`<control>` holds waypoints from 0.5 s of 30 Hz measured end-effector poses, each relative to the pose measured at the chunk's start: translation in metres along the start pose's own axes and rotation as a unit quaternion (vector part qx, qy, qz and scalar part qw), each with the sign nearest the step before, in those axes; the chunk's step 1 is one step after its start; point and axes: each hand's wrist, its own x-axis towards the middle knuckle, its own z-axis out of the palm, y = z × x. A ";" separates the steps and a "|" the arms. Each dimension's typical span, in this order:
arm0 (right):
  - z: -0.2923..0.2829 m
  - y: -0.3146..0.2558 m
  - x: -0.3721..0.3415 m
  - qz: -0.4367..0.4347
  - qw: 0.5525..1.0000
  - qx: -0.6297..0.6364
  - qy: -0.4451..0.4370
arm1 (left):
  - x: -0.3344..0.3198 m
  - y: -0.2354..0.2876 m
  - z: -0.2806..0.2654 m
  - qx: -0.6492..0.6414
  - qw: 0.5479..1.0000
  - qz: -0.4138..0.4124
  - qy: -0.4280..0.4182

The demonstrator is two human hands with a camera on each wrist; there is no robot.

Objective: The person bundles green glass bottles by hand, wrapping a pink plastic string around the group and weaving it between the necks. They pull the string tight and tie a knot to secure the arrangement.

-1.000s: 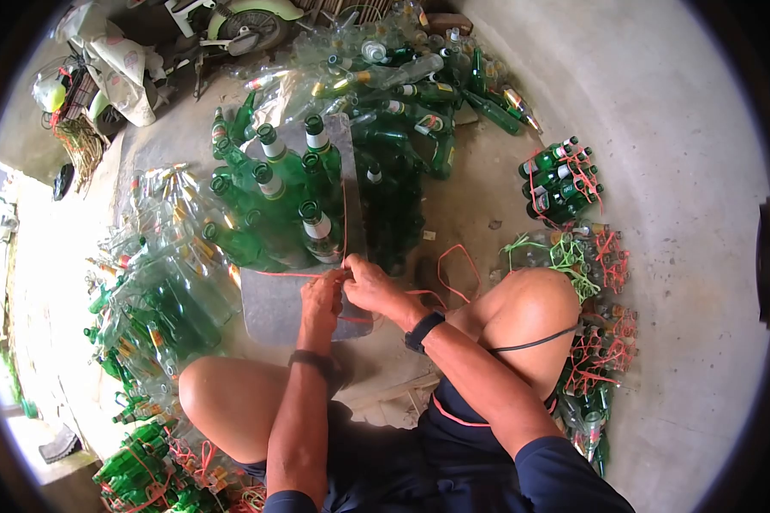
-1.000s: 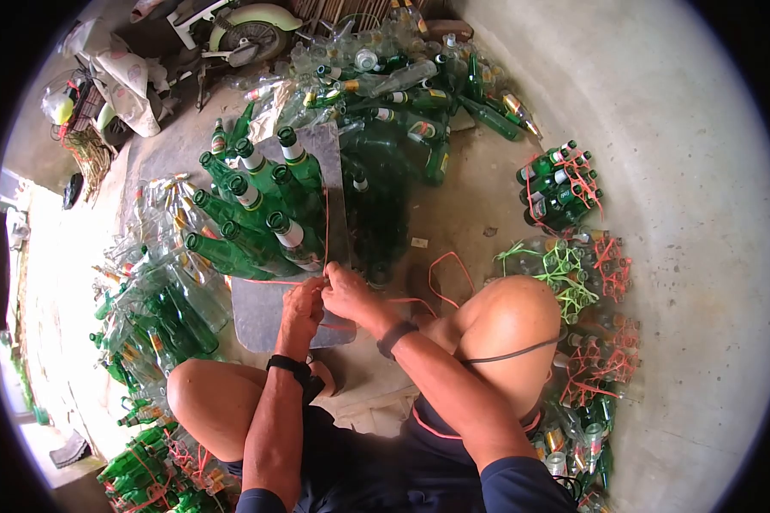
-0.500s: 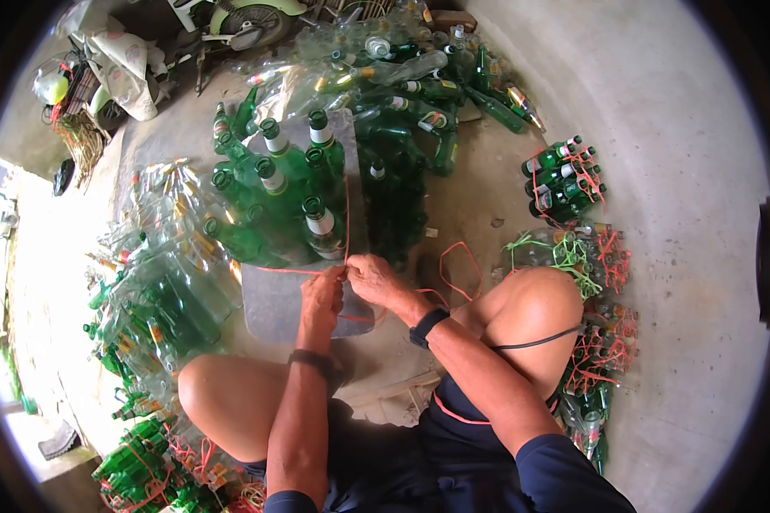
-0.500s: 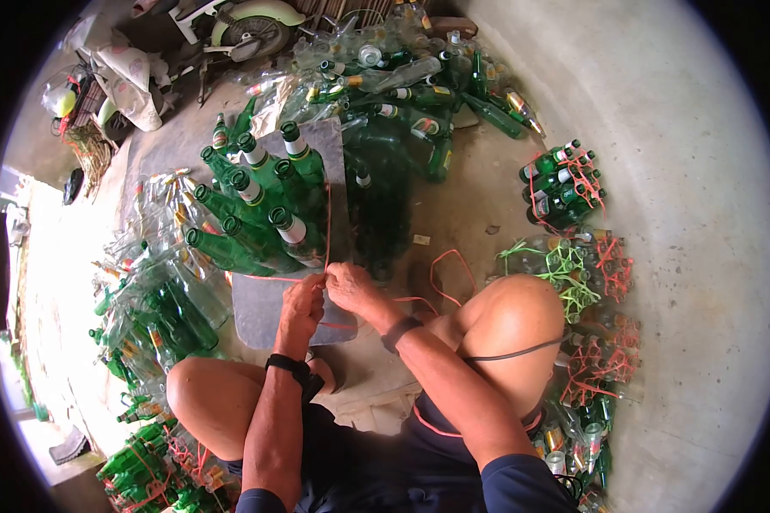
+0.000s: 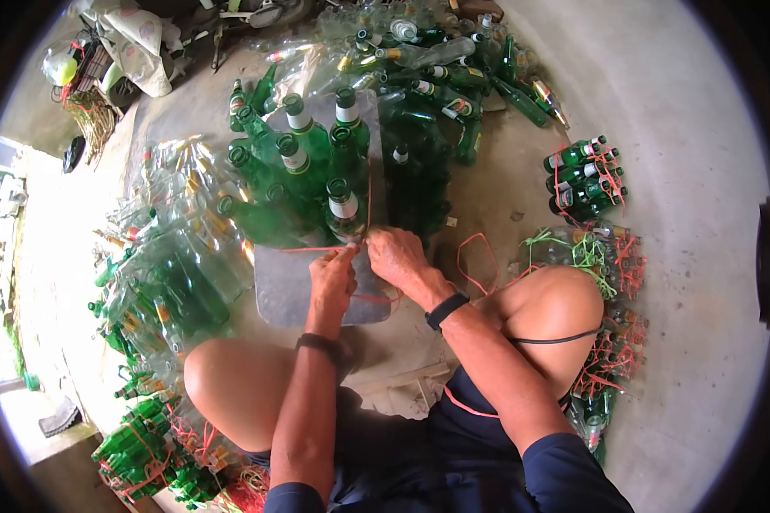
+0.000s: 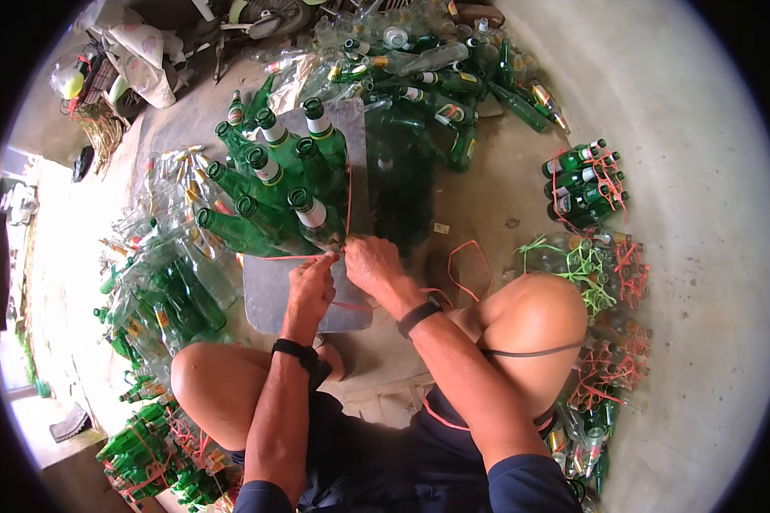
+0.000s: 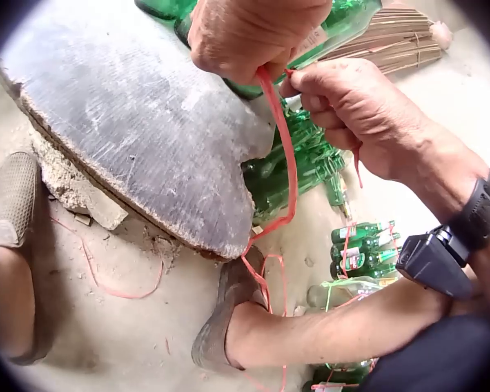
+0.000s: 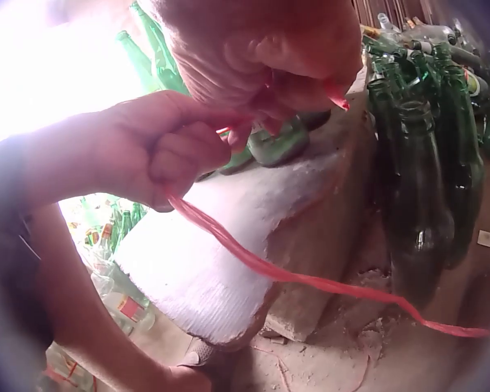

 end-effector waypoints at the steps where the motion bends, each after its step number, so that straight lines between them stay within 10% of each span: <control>1: 0.001 0.002 0.003 0.000 1.000 0.001 -0.001 | -0.001 0.002 0.000 -0.001 1.000 0.004 0.005; 15: -0.002 0.004 0.009 0.037 0.999 0.015 0.000 | -0.005 0.005 -0.001 0.077 0.995 0.068 0.008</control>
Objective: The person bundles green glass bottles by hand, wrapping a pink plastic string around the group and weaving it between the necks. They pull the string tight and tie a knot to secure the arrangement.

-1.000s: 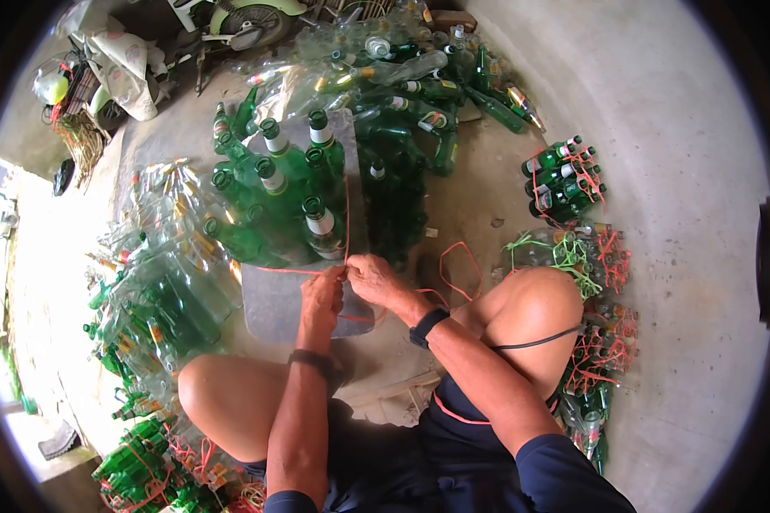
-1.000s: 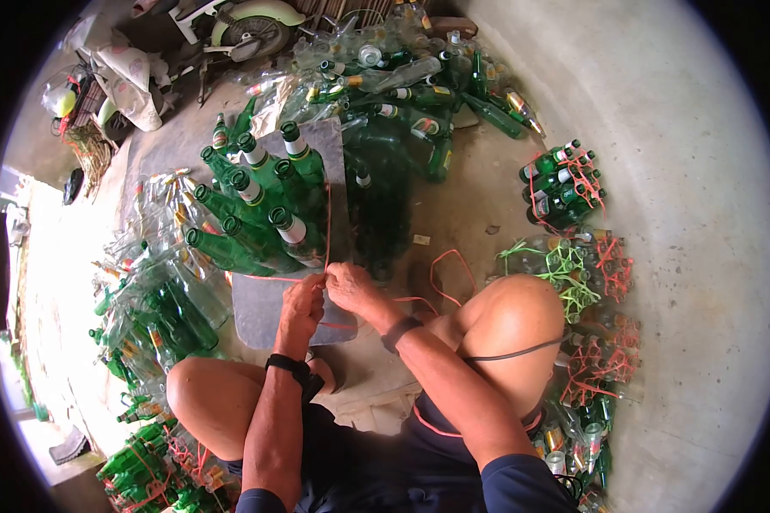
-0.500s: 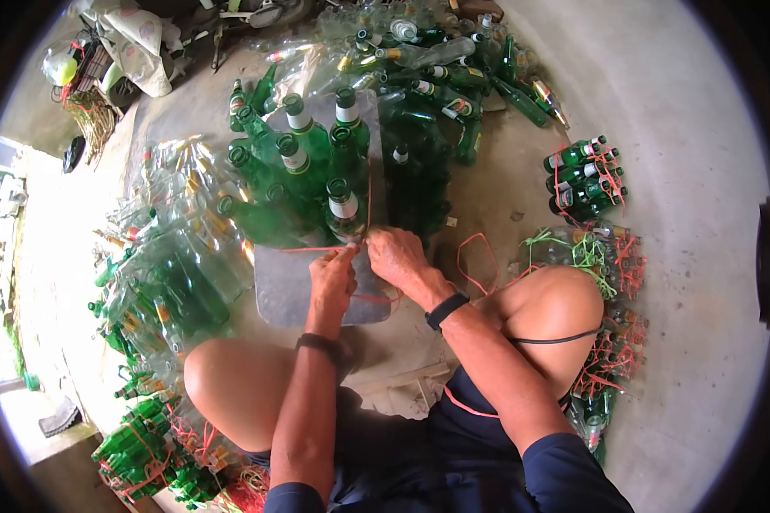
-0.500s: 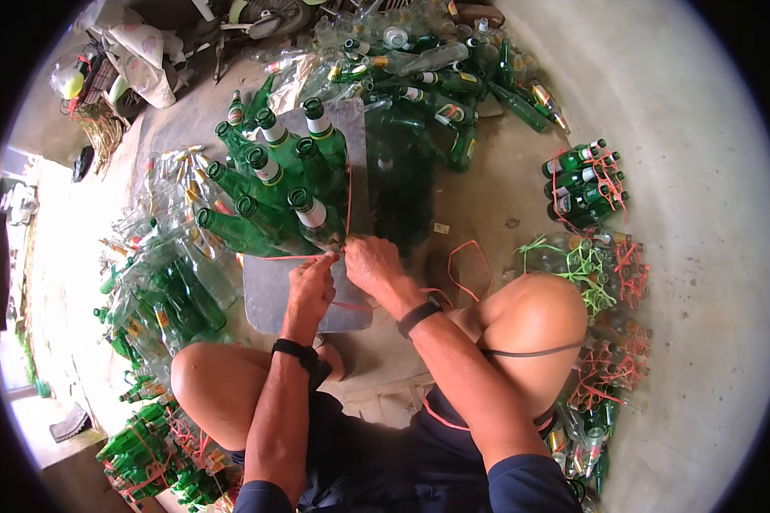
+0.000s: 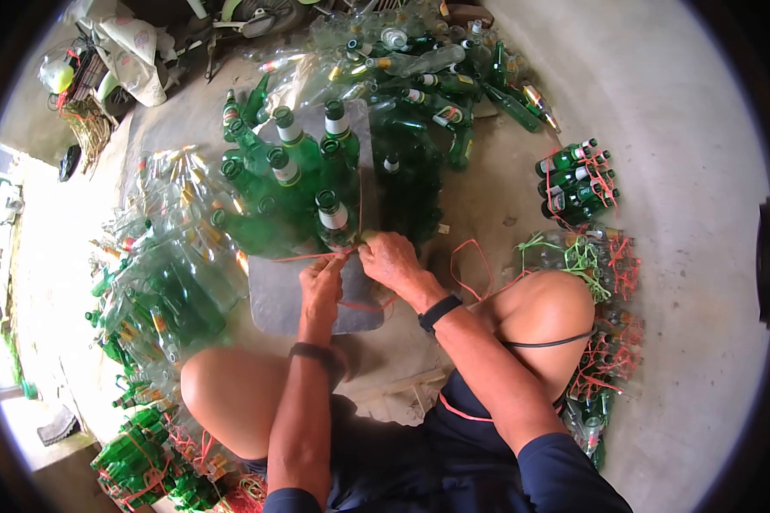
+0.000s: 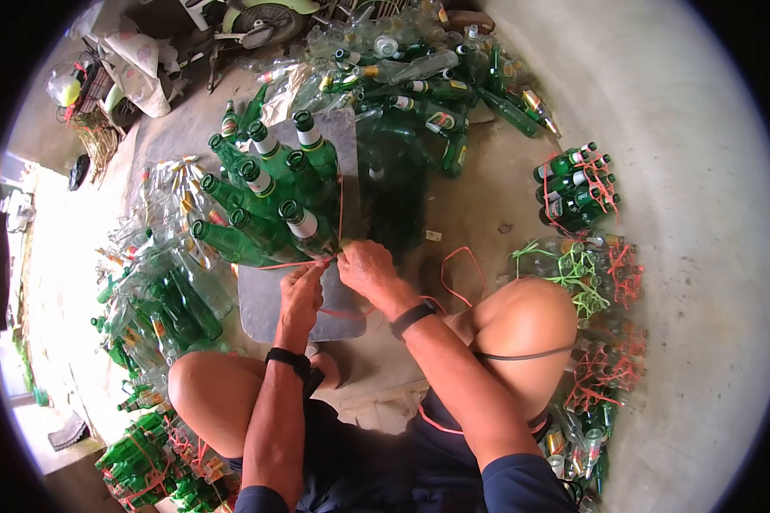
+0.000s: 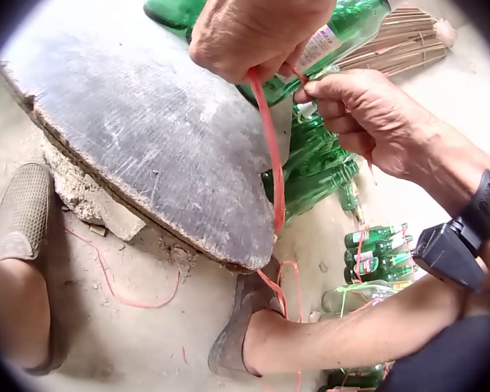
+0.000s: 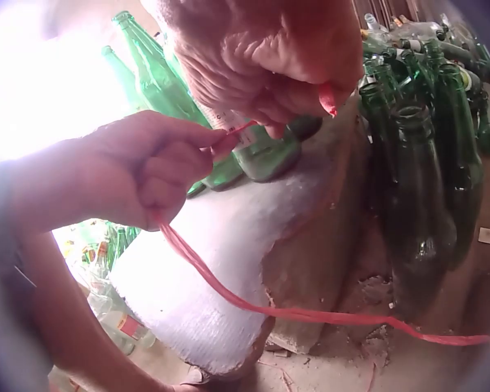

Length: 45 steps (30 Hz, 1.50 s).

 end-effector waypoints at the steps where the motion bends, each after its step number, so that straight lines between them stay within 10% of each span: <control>1: -0.001 -0.001 0.000 0.000 1.000 -0.003 0.003 | 0.000 -0.001 -0.001 0.011 1.000 0.009 -0.008; 45: -0.001 0.006 0.001 -0.003 0.999 -0.021 -0.037 | 0.003 -0.018 0.011 0.033 0.988 0.116 0.092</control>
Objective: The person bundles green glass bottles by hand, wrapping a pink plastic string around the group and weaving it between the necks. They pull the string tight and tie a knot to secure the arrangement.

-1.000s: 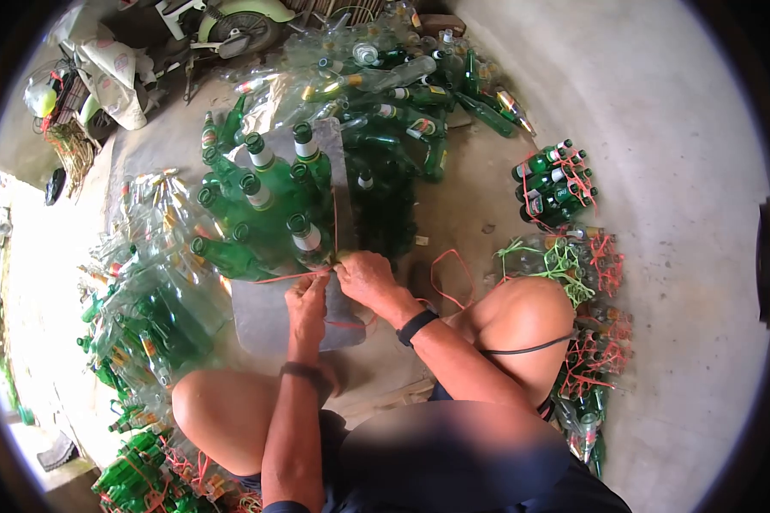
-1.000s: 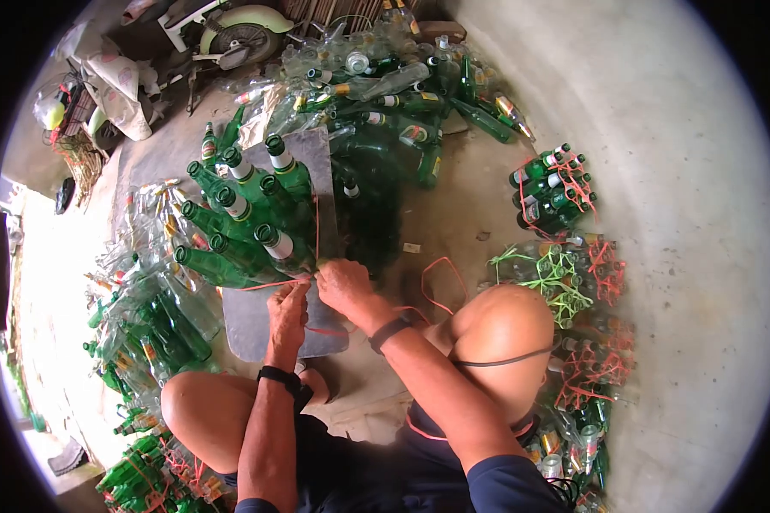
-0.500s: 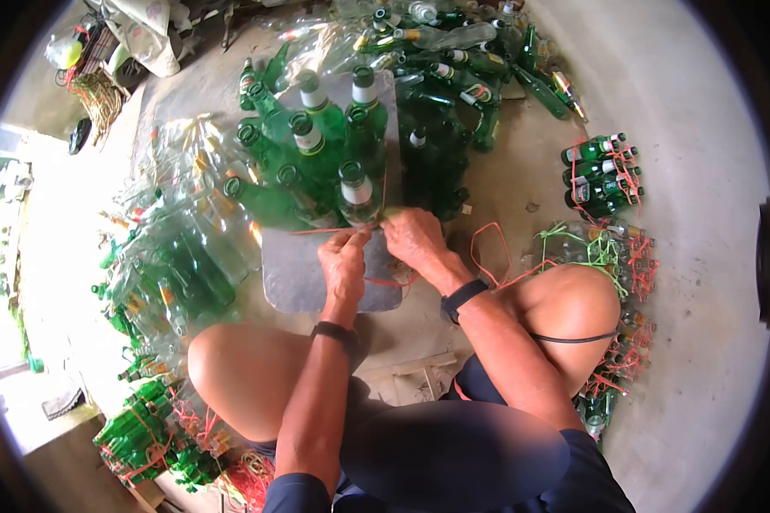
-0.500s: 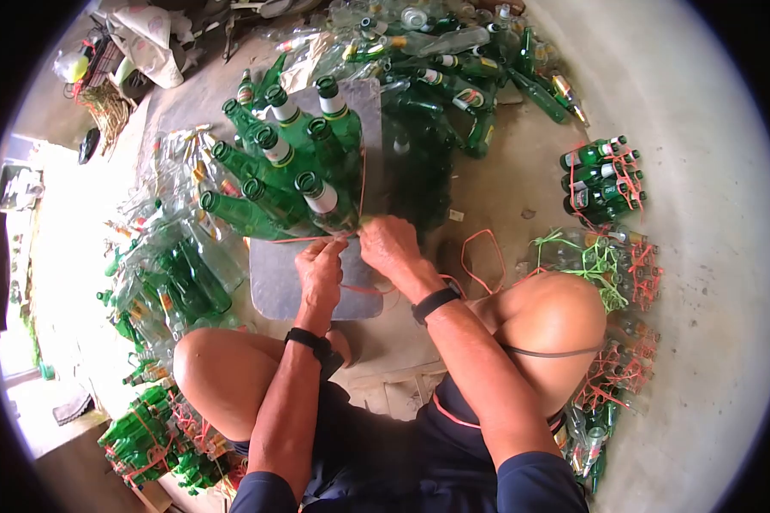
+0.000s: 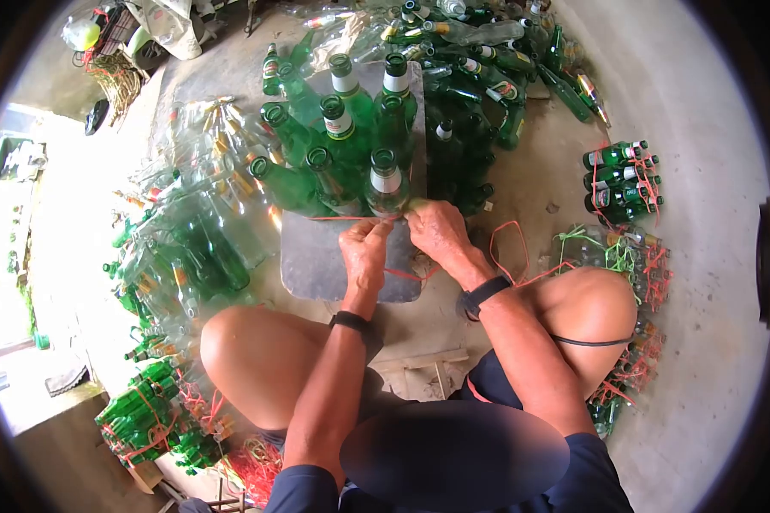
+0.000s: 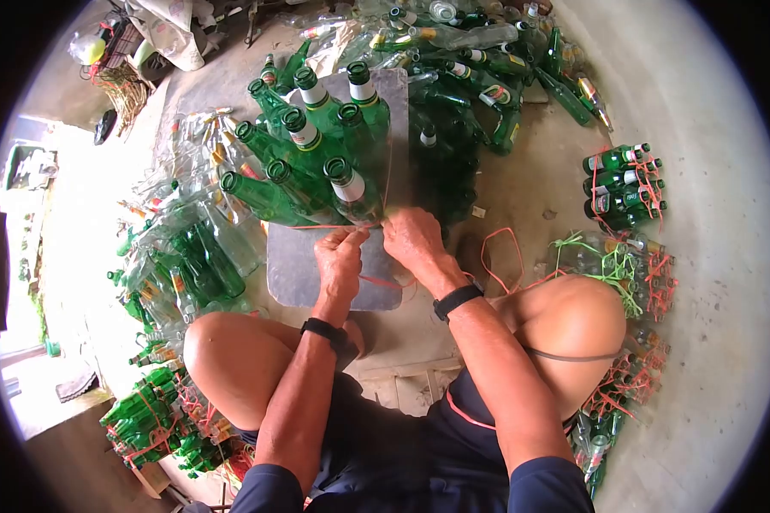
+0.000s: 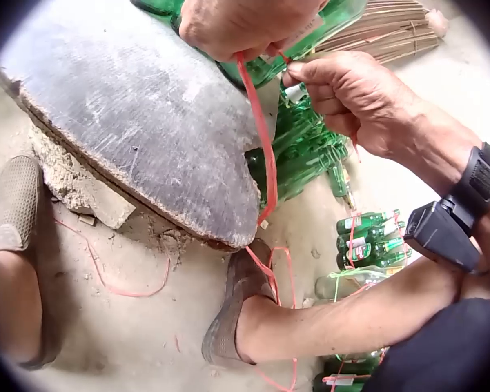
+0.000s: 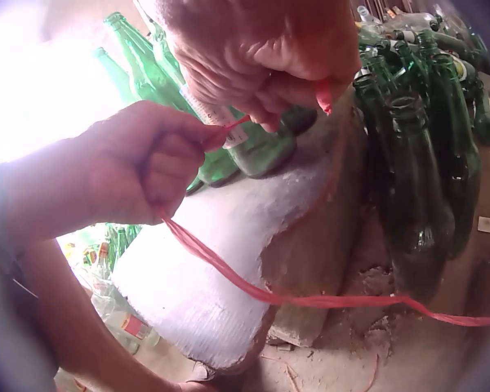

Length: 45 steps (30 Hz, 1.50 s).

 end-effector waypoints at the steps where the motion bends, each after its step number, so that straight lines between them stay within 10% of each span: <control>1: 0.000 0.000 0.000 -0.001 1.000 -0.004 -0.002 | 0.001 0.000 0.000 -0.001 1.000 0.002 0.000; 16: 0.010 0.006 -0.007 0.021 0.995 0.094 0.019 | -0.004 0.007 0.000 0.011 0.997 -0.069 -0.017; 35: 0.012 0.016 -0.032 0.130 0.949 0.218 -0.185 | -0.014 -0.003 -0.002 0.001 0.991 -0.039 -0.126; 45: 0.024 0.005 -0.009 0.050 0.967 0.249 0.014 | -0.008 -0.013 -0.002 0.055 0.993 -0.034 -0.096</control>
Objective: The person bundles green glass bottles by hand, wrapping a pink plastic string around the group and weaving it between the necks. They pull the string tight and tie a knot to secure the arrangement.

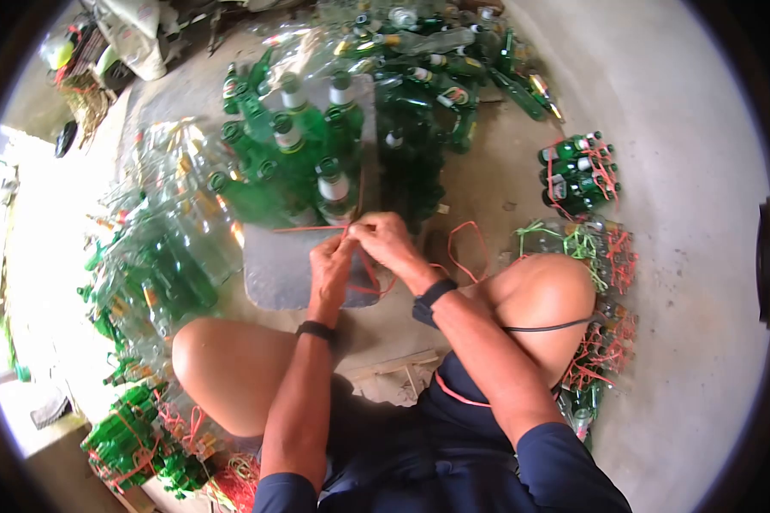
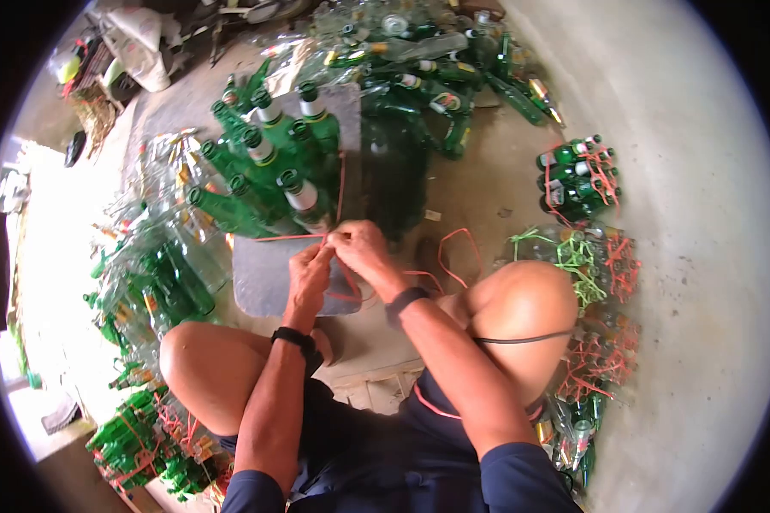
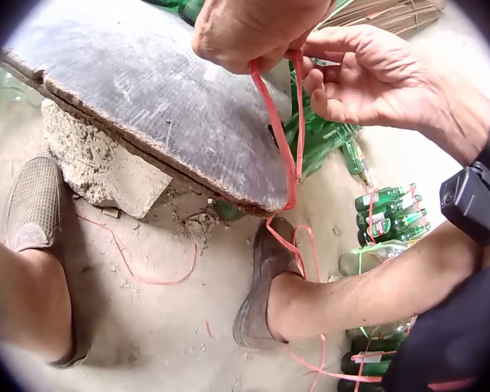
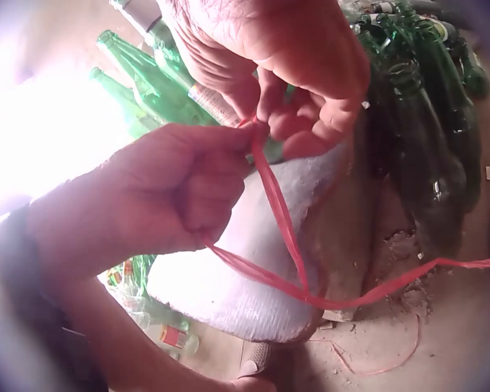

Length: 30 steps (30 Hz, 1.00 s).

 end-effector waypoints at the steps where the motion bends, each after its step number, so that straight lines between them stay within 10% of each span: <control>1: 0.002 0.002 0.001 -0.017 1.000 0.024 0.007 | -0.001 0.002 0.001 -0.001 1.000 0.002 -0.010; 30: -0.006 -0.009 -0.005 0.206 0.913 0.337 -0.102 | -0.007 0.001 0.007 -0.316 0.924 -0.216 0.007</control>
